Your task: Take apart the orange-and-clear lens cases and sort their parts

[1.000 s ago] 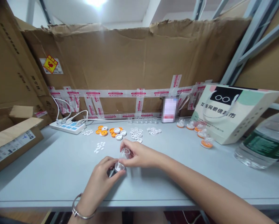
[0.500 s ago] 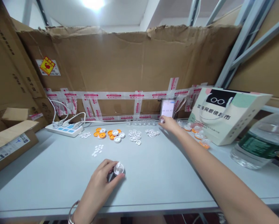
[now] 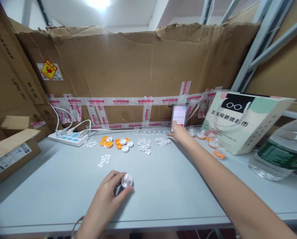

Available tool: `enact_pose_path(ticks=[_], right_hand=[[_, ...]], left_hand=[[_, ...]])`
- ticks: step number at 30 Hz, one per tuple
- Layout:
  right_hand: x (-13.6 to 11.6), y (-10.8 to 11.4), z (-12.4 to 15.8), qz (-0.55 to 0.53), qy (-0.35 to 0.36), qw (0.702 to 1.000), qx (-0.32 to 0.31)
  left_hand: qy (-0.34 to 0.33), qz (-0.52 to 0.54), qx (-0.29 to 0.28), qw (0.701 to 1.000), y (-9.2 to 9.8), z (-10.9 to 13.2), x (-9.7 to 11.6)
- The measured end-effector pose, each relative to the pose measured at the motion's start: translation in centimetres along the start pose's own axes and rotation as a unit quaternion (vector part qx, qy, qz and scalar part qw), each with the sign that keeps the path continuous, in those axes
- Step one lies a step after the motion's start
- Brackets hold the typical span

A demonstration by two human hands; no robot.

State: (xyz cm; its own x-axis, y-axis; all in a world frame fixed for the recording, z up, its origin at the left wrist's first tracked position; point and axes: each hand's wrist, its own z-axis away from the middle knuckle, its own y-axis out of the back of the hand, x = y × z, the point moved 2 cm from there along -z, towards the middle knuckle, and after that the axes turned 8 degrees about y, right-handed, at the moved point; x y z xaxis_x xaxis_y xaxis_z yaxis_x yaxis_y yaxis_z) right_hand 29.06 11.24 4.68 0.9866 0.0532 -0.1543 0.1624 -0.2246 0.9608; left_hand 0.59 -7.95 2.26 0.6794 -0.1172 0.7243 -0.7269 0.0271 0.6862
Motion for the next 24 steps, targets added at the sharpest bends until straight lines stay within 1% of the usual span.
enact_pose_path(ticks=[3,4,5,8,10,12,14,16,19,24], right_hand=[[-2.0,2.3,1.5,-0.02,0.042,0.999,0.011],[-3.0,2.9,2.1,-0.045,0.071,0.996,0.01],[-4.2,3.2,2.8,-0.102,0.113,0.988,-0.001],[-8.2,3.2,5.4,-0.246,0.218,0.941,-0.083],[-10.3,2.6,7.4,-0.301,0.262,0.907,-0.134],[-11.9,2.0,9.4,-0.333,0.3,0.877,-0.173],[-13.0,1.4,11.0,-0.358,0.331,0.849,-0.205],[-13.6,1.0,12.1,-0.373,0.349,0.831,-0.22],[-14.1,0.6,12.7,-0.37,0.371,0.824,-0.214],[-14.4,0.6,13.1,-0.363,0.409,0.812,-0.205]], left_hand=[[-0.002,-0.002,-0.001,1.0,-0.1,-0.1,-0.1],[-0.002,-0.002,-0.001,1.0,-0.1,-0.1,-0.1],[-0.002,-0.001,-0.001,1.0,-0.1,-0.1,-0.1],[0.001,0.006,0.001,1.0,0.0,-0.1,0.0],[0.001,0.007,0.004,1.0,0.0,0.0,0.1],[-0.001,0.007,0.008,1.0,-0.1,0.1,0.1],[-0.007,0.01,0.013,1.0,-0.1,0.1,0.0],[-0.013,0.015,0.018,1.0,-0.2,0.1,-0.1],[-0.019,0.015,0.021,0.999,-0.2,0.0,-0.2],[-0.017,-0.005,0.011,1.0,-0.2,-0.1,-0.1]])
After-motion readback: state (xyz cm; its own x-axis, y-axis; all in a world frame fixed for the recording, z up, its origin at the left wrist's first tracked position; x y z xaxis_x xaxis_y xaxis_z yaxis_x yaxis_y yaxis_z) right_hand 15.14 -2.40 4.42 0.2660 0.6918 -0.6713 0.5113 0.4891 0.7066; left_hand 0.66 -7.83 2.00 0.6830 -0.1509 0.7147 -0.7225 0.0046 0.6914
